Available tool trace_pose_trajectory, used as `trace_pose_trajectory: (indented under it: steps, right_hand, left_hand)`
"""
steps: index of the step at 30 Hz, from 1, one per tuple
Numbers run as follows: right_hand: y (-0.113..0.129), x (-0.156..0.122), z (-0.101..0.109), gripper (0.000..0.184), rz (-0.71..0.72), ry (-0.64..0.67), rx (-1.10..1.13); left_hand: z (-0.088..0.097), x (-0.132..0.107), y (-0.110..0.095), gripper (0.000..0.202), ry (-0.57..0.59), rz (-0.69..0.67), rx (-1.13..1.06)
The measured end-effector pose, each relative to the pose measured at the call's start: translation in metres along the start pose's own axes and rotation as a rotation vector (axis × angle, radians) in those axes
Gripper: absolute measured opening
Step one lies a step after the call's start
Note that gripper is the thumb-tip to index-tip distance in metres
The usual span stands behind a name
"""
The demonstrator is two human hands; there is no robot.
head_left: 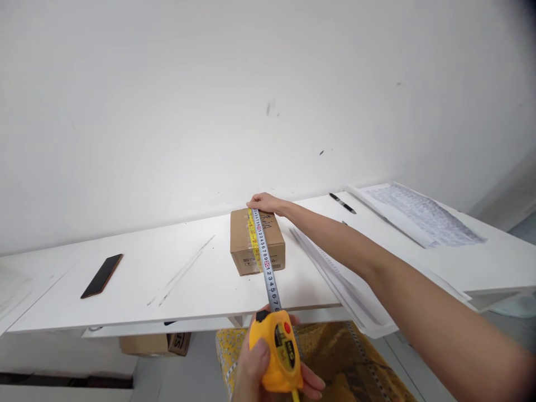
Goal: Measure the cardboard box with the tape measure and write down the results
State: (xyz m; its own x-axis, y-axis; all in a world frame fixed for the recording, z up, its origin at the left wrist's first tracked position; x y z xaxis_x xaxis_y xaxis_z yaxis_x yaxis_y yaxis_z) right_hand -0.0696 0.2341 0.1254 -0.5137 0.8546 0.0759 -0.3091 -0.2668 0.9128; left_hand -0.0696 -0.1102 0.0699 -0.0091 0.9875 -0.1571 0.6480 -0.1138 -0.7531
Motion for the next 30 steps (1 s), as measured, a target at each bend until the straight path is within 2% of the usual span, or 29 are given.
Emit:
trace_pose_trajectory:
  steps: [3, 7, 15, 18, 22, 24, 26, 28, 30]
  right_hand:
    - [-0.004, 0.002, -0.002, 0.032, 0.028, 0.012, 0.037]
    - [-0.009, 0.006, -0.003, 0.036, 0.096, -0.022, 0.042]
    - [-0.006, 0.002, 0.000, 0.042, 0.108, -0.084, 0.001]
    - [0.009, -0.014, 0.015, 0.047, 0.148, -0.129, 0.050]
    - [0.038, -0.056, 0.054, 0.039, 0.246, -0.198, 0.172]
    - [0.042, -0.081, 0.071, 0.033, 0.198, -0.230, 0.217]
    - [0.041, -0.106, 0.077, 0.029, 0.145, -0.207, 0.260]
    - [0.037, -0.130, 0.068, 0.030, 0.107, -0.102, 0.273]
    - [0.029, -0.149, 0.052, 0.032, 0.084, -0.015, 0.251]
  left_hand:
    - [-0.002, 0.000, 0.005, 0.056, 0.009, 0.029, -0.032]
    - [-0.005, 0.002, 0.001, 0.058, -0.009, 0.004, -0.002]
    - [-0.004, 0.013, -0.016, 0.053, -0.153, -0.040, 0.096]
    - [0.009, 0.009, -0.020, 0.056, -0.141, -0.024, 0.158]
    - [0.034, -0.006, -0.030, 0.072, -0.095, 0.017, 0.304]
    - [0.045, -0.008, -0.047, 0.079, -0.103, -0.048, 0.397]
    - [0.054, -0.002, -0.072, 0.086, -0.137, -0.139, 0.483]
    - [0.062, 0.013, -0.100, 0.089, -0.182, -0.180, 0.530]
    - [0.070, 0.035, -0.137, 0.076, -0.277, -0.280, 0.517]
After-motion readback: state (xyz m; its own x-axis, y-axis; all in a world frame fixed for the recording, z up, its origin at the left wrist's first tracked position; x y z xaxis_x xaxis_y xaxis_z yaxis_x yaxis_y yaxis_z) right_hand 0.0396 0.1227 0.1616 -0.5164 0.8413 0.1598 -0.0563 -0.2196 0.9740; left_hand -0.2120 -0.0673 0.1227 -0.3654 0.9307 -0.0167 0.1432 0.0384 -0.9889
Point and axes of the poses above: each hand's wrist, its own x-axis towards the middle knuckle, its own z-axis out of the back of the hand, y = z × x, the point moved 8 cm from there along x, towards the middle knuckle, and after that the axes turned 3 degrees about -y, right-handed, at the moved point
